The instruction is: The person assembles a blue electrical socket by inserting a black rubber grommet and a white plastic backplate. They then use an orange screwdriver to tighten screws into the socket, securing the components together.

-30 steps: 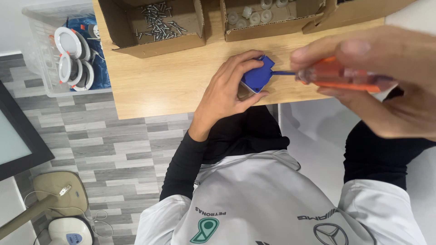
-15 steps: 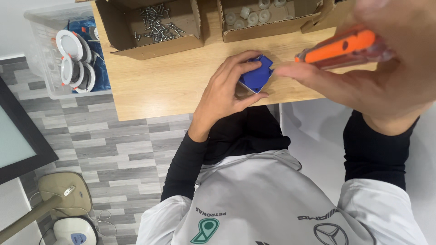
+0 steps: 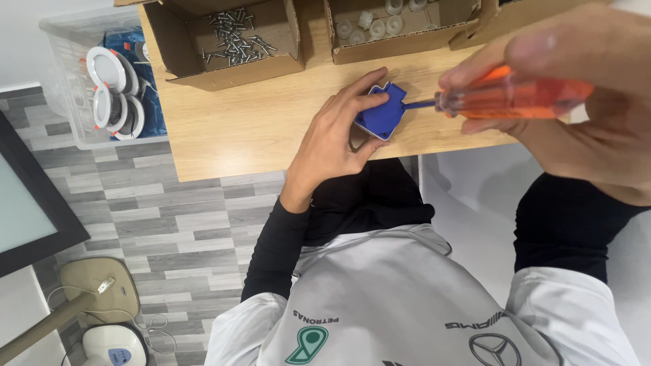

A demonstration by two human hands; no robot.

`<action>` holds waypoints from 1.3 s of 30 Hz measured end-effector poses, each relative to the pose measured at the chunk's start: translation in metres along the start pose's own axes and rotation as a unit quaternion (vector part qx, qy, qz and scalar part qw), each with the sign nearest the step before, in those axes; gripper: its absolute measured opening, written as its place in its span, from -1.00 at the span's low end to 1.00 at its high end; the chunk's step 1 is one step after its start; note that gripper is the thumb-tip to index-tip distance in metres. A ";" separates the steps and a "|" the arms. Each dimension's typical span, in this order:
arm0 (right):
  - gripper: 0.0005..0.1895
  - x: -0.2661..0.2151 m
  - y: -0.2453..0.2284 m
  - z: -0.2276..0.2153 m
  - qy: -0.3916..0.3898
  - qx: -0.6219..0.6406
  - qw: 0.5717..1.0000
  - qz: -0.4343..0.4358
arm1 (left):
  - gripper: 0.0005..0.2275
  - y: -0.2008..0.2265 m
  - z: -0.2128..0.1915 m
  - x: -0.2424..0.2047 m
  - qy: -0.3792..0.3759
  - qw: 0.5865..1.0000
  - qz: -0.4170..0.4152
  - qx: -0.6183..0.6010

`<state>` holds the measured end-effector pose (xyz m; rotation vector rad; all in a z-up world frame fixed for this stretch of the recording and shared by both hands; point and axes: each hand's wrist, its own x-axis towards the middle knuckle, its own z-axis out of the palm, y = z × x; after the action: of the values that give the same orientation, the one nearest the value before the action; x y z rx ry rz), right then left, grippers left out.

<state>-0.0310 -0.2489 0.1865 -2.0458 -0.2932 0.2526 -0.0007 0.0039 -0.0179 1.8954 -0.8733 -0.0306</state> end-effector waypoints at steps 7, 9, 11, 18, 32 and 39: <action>-0.43 -0.010 0.012 0.019 0.130 -0.053 0.982 -0.123 | -0.50 -0.002 0.003 0.002 0.017 0.999 0.018 0.023; -0.65 -0.007 0.011 0.014 0.107 -0.175 0.978 -0.044 | -0.52 0.000 0.003 0.004 0.033 0.998 0.036 0.035; -0.35 -0.019 0.029 0.012 0.107 -0.160 0.975 -0.109 | -0.52 -0.003 0.006 0.004 0.038 0.997 0.046 0.042; -0.32 -0.047 0.384 -0.094 -0.033 0.150 0.981 -0.117 | -0.50 -0.011 0.009 -0.003 0.027 0.996 0.029 0.077; -0.73 0.061 0.064 0.074 0.245 -0.096 0.907 -0.329 | -0.43 -0.004 0.005 -0.001 0.044 0.991 0.044 0.117; -0.72 0.103 0.070 0.097 0.145 -0.105 0.929 -0.324 | -0.40 0.000 0.001 0.000 0.047 0.993 0.030 0.106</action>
<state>0.0440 -0.1680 0.0741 -2.0364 -0.8105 -0.5044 -0.0009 0.0036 -0.0186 2.0488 -0.8967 0.1926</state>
